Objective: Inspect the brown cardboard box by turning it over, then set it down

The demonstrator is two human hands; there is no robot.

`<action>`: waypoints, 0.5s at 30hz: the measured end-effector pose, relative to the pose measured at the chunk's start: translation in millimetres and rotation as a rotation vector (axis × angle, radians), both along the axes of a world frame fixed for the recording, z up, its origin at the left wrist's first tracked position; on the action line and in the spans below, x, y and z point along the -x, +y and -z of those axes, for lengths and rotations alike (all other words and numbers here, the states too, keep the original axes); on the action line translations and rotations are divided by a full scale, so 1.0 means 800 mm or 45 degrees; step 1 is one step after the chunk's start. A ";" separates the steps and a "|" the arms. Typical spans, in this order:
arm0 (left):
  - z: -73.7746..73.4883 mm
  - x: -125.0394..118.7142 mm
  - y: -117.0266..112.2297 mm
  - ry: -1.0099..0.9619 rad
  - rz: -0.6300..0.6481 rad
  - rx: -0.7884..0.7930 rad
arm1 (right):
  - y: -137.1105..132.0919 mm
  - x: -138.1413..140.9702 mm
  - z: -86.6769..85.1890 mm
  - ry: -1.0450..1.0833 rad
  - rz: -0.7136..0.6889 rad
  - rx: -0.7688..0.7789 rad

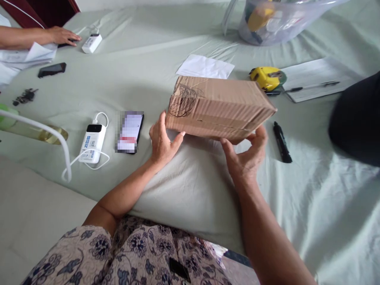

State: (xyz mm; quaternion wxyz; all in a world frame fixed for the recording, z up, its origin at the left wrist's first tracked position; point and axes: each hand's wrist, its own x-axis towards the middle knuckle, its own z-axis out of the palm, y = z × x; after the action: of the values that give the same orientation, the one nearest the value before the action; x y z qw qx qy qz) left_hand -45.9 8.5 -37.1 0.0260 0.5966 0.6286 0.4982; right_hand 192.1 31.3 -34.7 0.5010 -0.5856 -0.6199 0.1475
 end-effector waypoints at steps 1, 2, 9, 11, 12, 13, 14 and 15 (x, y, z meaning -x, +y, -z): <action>-0.003 -0.001 -0.001 -0.006 -0.005 -0.012 | -0.002 0.001 -0.004 0.005 -0.007 -0.033; -0.006 -0.003 -0.003 -0.011 -0.009 -0.022 | -0.005 0.002 -0.008 0.010 -0.008 -0.062; -0.009 -0.011 -0.008 -0.054 0.004 0.017 | -0.014 0.009 -0.011 0.005 0.070 -0.086; -0.009 -0.012 -0.008 -0.041 0.008 -0.012 | -0.013 0.010 -0.007 -0.022 0.072 -0.100; -0.010 -0.012 -0.008 -0.030 0.011 -0.039 | -0.013 0.010 -0.006 -0.035 0.068 -0.111; -0.010 -0.012 -0.008 -0.020 0.012 -0.069 | -0.013 0.009 -0.004 -0.046 0.061 -0.124; -0.010 -0.012 -0.007 -0.013 0.012 -0.096 | -0.012 0.009 -0.003 -0.058 0.052 -0.140; -0.010 -0.012 -0.007 -0.010 0.013 -0.116 | -0.012 0.008 -0.003 -0.066 0.042 -0.158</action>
State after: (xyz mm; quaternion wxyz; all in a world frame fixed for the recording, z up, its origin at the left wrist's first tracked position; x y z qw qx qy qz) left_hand -36.1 2.7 -29.4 0.0040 0.5984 0.6021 0.5285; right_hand 185.5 21.7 -32.3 0.5225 -0.5672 -0.6308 0.0854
